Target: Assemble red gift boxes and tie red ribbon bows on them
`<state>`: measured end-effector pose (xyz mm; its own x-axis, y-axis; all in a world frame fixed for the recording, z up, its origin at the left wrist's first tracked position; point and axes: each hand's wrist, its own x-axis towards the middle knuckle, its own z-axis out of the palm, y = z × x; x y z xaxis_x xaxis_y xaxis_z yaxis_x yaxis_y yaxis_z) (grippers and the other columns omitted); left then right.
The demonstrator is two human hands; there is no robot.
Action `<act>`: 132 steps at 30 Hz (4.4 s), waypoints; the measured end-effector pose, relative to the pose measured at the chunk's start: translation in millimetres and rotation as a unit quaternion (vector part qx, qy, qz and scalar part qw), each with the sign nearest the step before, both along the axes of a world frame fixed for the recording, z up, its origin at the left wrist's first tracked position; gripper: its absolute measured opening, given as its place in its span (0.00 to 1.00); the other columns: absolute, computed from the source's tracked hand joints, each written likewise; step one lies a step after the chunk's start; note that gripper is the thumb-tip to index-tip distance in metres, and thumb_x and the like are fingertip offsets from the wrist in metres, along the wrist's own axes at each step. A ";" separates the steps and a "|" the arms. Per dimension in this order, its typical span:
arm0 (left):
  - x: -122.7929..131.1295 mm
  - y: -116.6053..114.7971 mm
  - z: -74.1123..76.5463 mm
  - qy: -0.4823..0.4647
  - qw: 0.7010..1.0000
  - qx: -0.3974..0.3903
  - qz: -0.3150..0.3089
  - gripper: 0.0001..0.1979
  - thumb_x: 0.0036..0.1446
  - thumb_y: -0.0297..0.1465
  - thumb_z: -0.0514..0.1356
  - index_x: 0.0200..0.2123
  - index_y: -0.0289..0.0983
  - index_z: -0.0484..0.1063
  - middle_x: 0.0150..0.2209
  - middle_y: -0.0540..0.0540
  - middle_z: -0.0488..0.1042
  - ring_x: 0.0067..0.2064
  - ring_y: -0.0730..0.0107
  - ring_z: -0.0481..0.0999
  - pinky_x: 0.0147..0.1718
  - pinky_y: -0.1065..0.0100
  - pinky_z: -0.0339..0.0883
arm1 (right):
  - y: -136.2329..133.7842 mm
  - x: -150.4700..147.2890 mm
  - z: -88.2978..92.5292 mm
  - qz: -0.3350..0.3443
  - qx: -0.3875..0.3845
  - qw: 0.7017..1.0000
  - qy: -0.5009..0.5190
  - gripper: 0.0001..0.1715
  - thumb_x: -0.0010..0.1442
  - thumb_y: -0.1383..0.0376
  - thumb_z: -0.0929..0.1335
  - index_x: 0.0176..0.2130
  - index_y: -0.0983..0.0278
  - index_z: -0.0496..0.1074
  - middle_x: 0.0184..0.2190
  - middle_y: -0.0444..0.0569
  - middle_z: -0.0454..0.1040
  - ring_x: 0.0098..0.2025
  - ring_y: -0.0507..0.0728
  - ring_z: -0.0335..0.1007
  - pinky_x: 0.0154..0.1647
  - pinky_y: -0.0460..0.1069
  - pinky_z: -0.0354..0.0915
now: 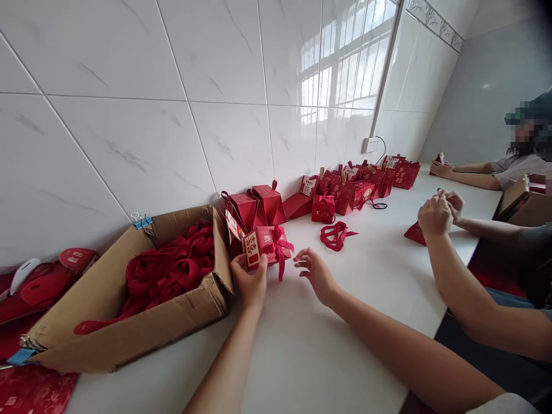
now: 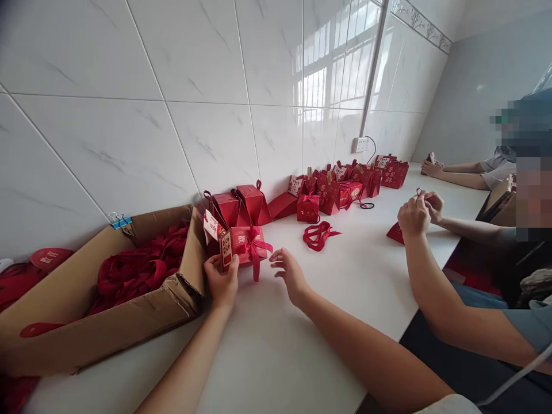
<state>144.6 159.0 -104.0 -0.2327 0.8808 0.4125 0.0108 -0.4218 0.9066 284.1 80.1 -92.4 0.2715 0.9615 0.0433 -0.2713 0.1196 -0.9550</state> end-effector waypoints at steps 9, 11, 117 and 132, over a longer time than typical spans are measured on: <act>0.1 1.1 -1.0 -0.015 0.999 -0.033 -0.012 0.16 0.62 0.35 0.58 0.50 0.34 0.67 0.47 0.42 0.72 0.43 0.64 0.75 0.41 0.59 0.73 | -4.2 18.2 8.1 0.088 -0.022 0.994 -0.055 0.25 0.59 0.46 0.65 0.34 0.62 0.80 0.24 0.45 0.72 0.16 0.46 0.47 0.21 0.47 0.48; 0.4 0.6 -0.8 -0.016 0.999 -0.037 -0.013 0.16 0.62 0.35 0.58 0.51 0.34 0.67 0.47 0.42 0.72 0.43 0.64 0.75 0.41 0.58 0.73 | -4.8 16.8 5.8 0.102 -0.020 0.994 -0.041 0.27 0.59 0.45 0.64 0.36 0.62 0.80 0.18 0.42 0.67 0.16 0.47 0.47 0.22 0.47 0.48; -3.8 -54.8 2.0 0.644 0.756 0.054 -0.109 0.16 0.63 0.35 0.57 0.53 0.36 0.67 0.53 0.41 0.69 0.49 0.61 0.73 0.47 0.54 0.70 | 10.2 15.0 -12.9 -0.022 -0.126 0.709 -0.694 0.24 0.64 0.58 0.65 0.58 0.62 0.64 0.60 0.55 0.62 0.58 0.63 0.62 0.57 0.64 0.61; -51.2 -132.9 9.9 0.663 0.733 0.039 -0.147 0.17 0.62 0.36 0.57 0.53 0.36 0.67 0.53 0.41 0.69 0.49 0.60 0.73 0.47 0.53 0.70 | -45.8 -0.7 -4.1 -0.015 -0.153 0.656 -0.739 0.21 0.64 0.60 0.66 0.55 0.64 0.66 0.54 0.54 0.67 0.51 0.60 0.68 0.50 0.60 0.67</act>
<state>93.4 26.2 -94.2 0.6127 0.7748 0.1558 0.7598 -0.6317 0.1535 283.5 34.3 -96.5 0.1691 0.9817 0.0871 0.9760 -0.1545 -0.1534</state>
